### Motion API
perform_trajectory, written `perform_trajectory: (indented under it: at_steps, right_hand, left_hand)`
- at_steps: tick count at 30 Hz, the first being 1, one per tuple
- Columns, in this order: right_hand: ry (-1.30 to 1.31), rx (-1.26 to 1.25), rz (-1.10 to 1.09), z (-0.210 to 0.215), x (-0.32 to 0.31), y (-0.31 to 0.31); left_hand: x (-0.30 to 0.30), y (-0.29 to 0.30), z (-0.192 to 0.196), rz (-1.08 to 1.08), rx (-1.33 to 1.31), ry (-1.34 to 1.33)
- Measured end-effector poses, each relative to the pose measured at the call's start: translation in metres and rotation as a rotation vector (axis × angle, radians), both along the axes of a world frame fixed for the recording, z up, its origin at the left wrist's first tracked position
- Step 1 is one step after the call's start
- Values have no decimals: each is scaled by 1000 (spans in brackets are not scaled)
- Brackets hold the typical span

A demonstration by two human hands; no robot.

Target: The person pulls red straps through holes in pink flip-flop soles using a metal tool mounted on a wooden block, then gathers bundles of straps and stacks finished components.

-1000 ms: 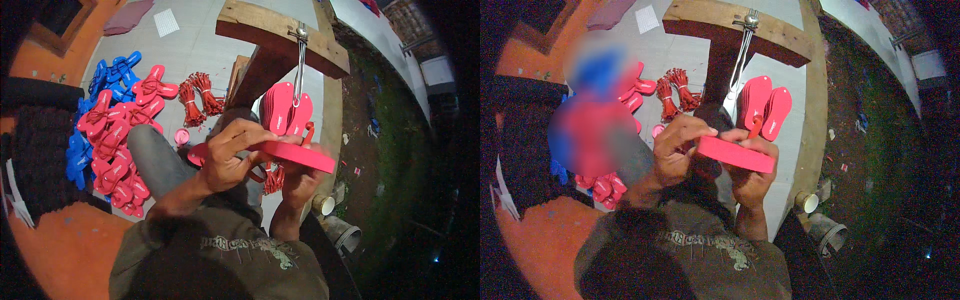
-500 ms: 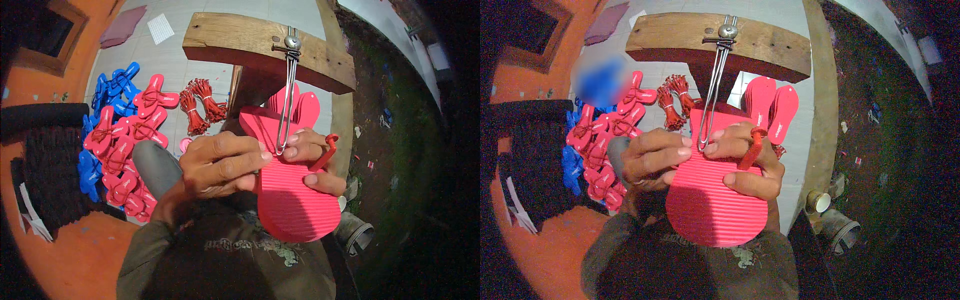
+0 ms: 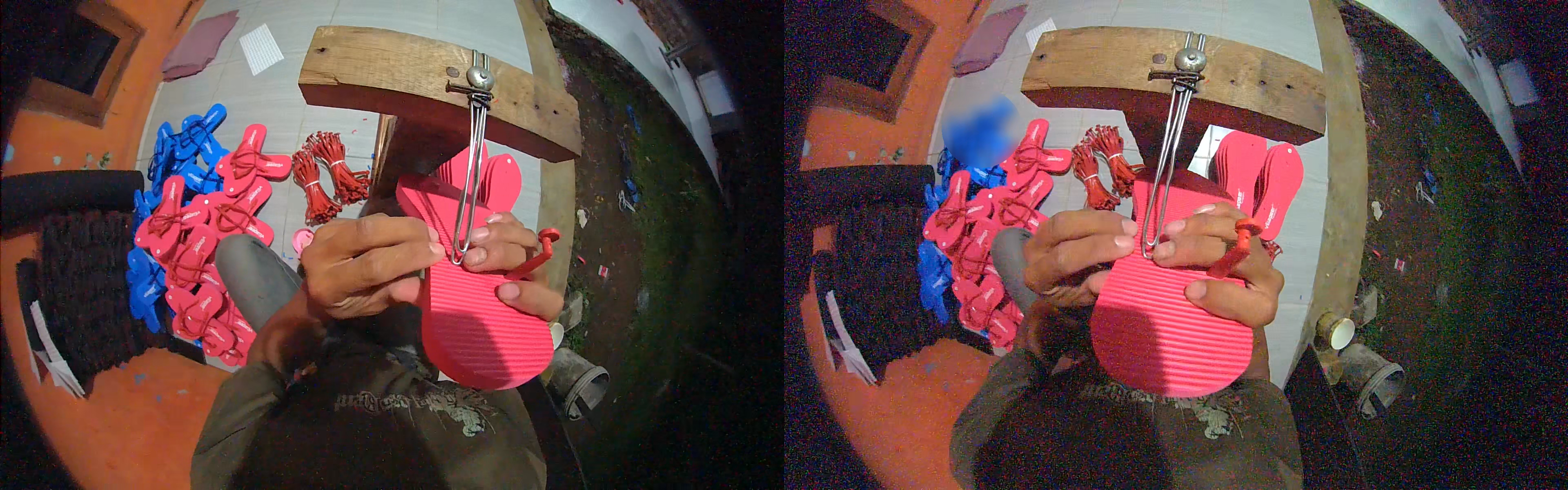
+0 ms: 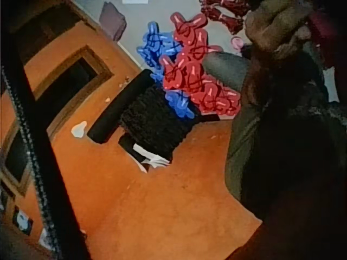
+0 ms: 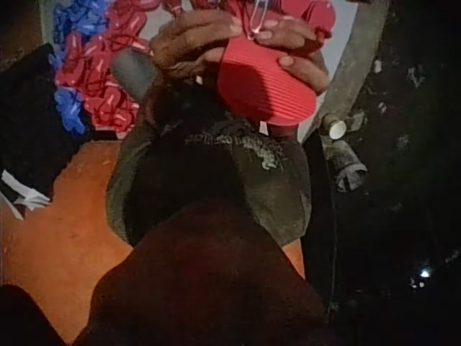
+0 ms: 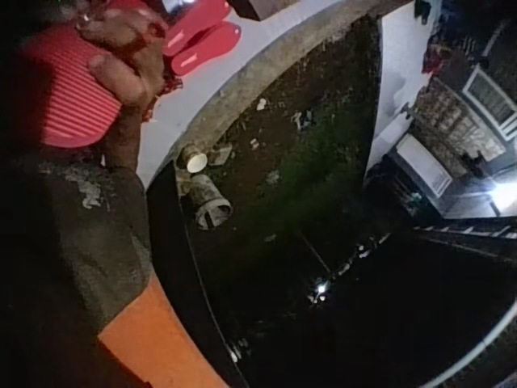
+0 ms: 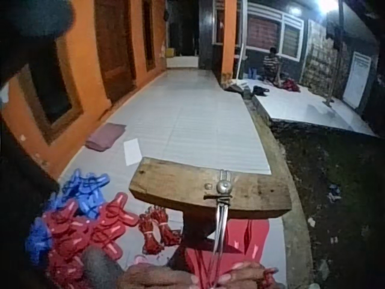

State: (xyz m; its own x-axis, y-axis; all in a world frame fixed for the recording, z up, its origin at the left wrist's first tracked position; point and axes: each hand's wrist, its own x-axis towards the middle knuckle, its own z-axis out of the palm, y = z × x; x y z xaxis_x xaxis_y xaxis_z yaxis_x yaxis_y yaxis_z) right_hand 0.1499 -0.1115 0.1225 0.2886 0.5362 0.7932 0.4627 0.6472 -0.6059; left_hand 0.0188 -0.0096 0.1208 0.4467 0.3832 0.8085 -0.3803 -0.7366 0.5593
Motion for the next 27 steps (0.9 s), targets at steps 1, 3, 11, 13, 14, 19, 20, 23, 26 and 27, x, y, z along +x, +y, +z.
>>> perform_trajectory:
  at_steps: [1,3,11,13,14,19,20,23,26,27]
  right_hand:
    - [-7,-7,12,1,1,0]
    - [6,35,-24,-5,-2,1]
    - [-60,49,85,-13,11,-1]
    - [-17,40,87,-7,5,-1]
    - [-6,-3,128,-3,7,-4]
    - [299,-267,-8,4,-8,-26]
    - [367,-306,-142,-1,-16,-27]
    - [481,-281,-303,18,-11,13]
    - [494,-290,-266,41,-8,43]
    - [388,-230,-311,43,2,50]
  left_hand:
    - [1,0,0,-8,-10,-4]
    - [2,-1,-2,-32,-37,-12]
    - [3,-3,-3,20,-20,21]
    - [1,-5,-1,51,-10,38]
    - [-1,-7,-1,63,-8,49]
    - [-5,-13,20,63,-129,234]
    - [0,-9,22,53,-175,264]
    - [22,-4,20,291,-234,290]
    - [44,31,34,357,-89,201]
    - [38,32,39,424,4,414]
